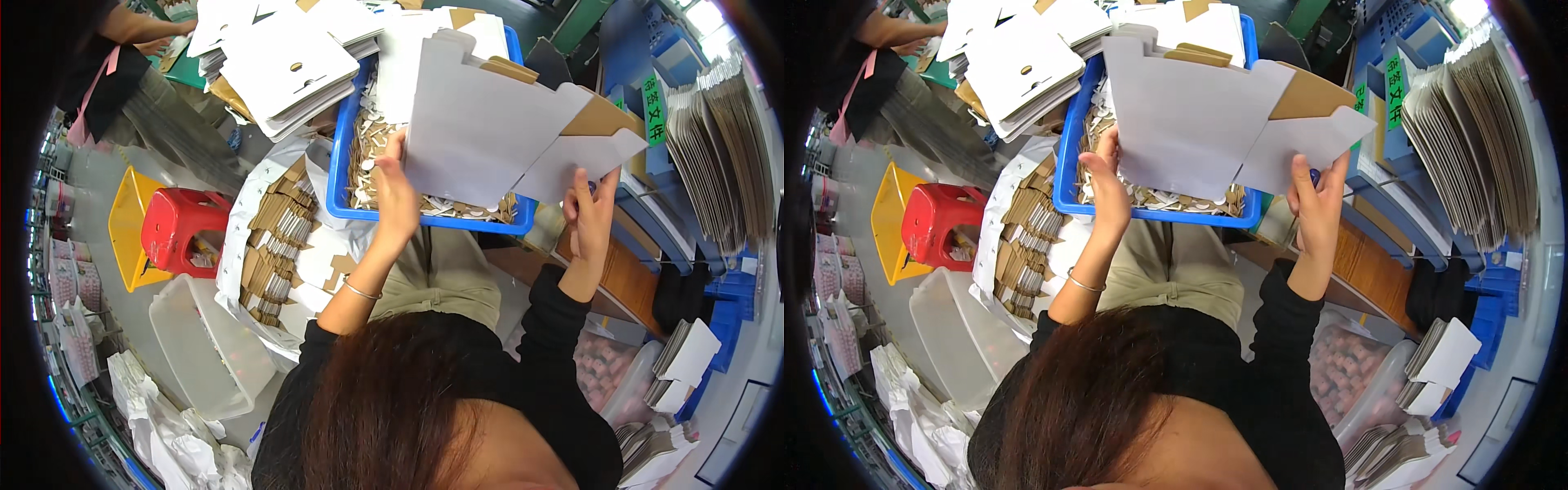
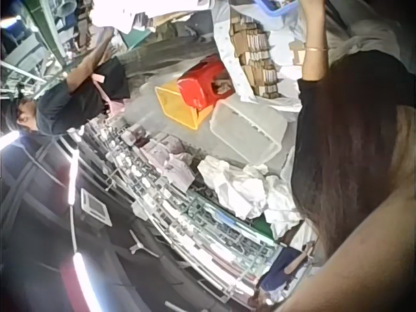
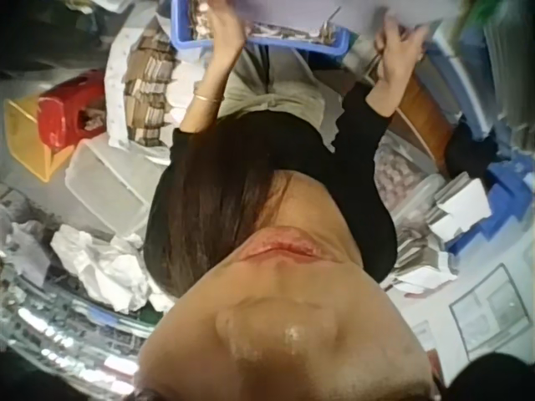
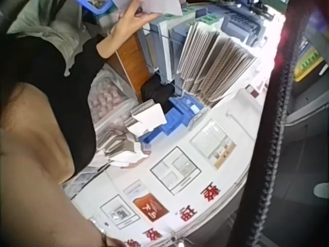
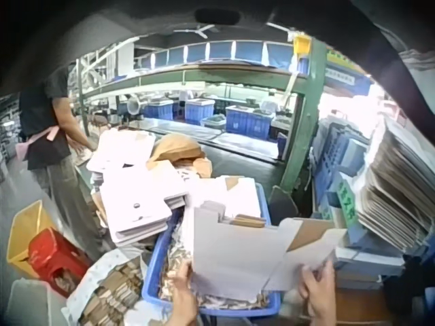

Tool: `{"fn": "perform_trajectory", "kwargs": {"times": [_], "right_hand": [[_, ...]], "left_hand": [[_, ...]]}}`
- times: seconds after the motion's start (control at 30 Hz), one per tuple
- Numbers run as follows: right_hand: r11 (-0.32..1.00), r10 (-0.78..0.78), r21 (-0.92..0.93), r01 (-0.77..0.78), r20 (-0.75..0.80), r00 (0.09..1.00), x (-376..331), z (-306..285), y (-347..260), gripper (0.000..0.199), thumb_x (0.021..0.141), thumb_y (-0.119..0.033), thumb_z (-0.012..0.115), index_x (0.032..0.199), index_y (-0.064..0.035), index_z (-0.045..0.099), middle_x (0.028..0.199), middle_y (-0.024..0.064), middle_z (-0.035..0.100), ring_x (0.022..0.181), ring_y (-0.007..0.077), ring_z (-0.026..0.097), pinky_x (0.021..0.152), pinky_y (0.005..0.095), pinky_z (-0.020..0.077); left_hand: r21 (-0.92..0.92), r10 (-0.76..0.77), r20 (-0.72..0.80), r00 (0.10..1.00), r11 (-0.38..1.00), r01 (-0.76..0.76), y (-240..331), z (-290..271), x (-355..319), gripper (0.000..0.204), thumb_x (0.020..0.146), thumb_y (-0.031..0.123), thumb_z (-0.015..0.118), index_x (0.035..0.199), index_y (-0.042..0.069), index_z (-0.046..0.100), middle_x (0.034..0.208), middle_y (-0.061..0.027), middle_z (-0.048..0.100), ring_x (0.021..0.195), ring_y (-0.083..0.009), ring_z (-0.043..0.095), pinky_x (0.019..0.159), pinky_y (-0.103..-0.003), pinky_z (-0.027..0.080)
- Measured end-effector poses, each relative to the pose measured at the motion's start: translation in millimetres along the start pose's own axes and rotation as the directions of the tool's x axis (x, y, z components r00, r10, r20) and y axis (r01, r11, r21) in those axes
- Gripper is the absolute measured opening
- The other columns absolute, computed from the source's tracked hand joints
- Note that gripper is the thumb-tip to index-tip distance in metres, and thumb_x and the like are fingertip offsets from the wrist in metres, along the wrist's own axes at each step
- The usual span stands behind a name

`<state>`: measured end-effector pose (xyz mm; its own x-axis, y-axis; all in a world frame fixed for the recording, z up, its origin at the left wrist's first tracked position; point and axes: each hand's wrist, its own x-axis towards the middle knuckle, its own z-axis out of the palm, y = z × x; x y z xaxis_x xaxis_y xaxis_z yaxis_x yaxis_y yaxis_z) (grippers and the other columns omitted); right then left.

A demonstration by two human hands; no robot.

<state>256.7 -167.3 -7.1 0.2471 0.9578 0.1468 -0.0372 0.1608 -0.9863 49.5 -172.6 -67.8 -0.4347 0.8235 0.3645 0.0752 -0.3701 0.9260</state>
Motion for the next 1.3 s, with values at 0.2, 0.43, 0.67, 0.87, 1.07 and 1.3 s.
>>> {"fn": "perform_trajectory", "kwargs": {"times": [0.2,0.43,0.67,0.87,1.07,1.3], "right_hand": [[0.997,0.058,0.056,-0.055,-0.037,0.998,-4.9,-9.4,28.5,0.03,0.088,-0.01,0.053,0.116,-0.0085,0.043,0.066,-0.002,0.044,0.044,0.0021,0.027,0.037,0.0142,0.0181],[0.977,0.025,0.211,-0.014,-0.045,0.999,-14.4,-5.4,39.1,0.032,0.088,-0.009,0.053,0.117,-0.0109,0.042,0.066,-0.0019,0.043,0.044,0.0027,0.028,0.037,0.0142,0.0182],[0.952,-0.087,0.296,0.073,0.031,0.996,-9.9,-7.6,23.5,0.032,0.088,-0.008,0.052,0.118,-0.0109,0.041,0.066,-0.0021,0.042,0.044,0.0034,0.029,0.037,0.0144,0.0186],[0.988,-0.019,0.155,0.019,0.002,1.0,-18.2,-12.0,25.9,0.032,0.089,-0.007,0.049,0.12,-0.0104,0.04,0.068,-0.0015,0.043,0.043,0.0031,0.029,0.037,0.0143,0.0189],[0.997,0.017,0.07,-0.015,-0.02,1.0,-21.3,-12.0,27.6,0.035,0.089,-0.006,0.048,0.123,-0.0105,0.039,0.068,-0.001,0.043,0.042,0.0033,0.029,0.037,0.0145,0.0199],[0.977,-0.087,0.2,0.078,0.033,0.996,-21.9,-21.1,52.8,0.035,0.091,-0.009,0.047,0.125,-0.0097,0.038,0.066,-0.0011,0.041,0.041,0.0034,0.029,0.037,0.0149,0.0208]], "left_hand": [[0.466,-0.078,0.265,0.961,0.883,-0.057,-0.8,-12.7,-2.6,0.047,0.091,0.04,0.041,0.104,-0.005,0.038,0.078,-0.0192,0.054,0.071,-0.0304,0.054,0.067,-0.039,0.042],[0.512,-0.266,0.314,0.911,0.856,0.073,20.5,-14.8,-5.0,0.051,0.088,0.035,0.048,0.112,-0.008,0.034,0.086,-0.0253,0.053,0.073,-0.0356,0.055,0.067,-0.044,0.043],[0.41,-0.236,0.23,0.944,0.903,0.126,38.5,-13.5,-13.2,0.058,0.087,0.035,0.049,0.116,-0.011,0.031,0.097,-0.0284,0.053,0.078,-0.0367,0.057,0.068,-0.042,0.044],[0.788,0.107,0.329,0.938,0.516,-0.335,-3.3,-23.3,-25.3,0.062,0.087,0.035,0.049,0.124,-0.01,0.027,0.11,-0.0284,0.047,0.083,-0.0361,0.056,0.072,-0.041,0.044],[0.536,0.078,0.293,0.953,0.812,-0.231,23.4,-0.9,-17.9,0.063,0.087,0.036,0.048,0.126,-0.008,0.025,0.115,-0.0276,0.042,0.087,-0.0348,0.053,0.076,-0.04,0.041],[0.543,-0.247,0.263,0.933,0.837,0.069,33.6,-6.9,4.2,0.059,0.086,0.033,0.048,0.127,-0.005,0.027,0.113,-0.0256,0.042,0.089,-0.033,0.051,0.079,-0.038,0.04]]}}
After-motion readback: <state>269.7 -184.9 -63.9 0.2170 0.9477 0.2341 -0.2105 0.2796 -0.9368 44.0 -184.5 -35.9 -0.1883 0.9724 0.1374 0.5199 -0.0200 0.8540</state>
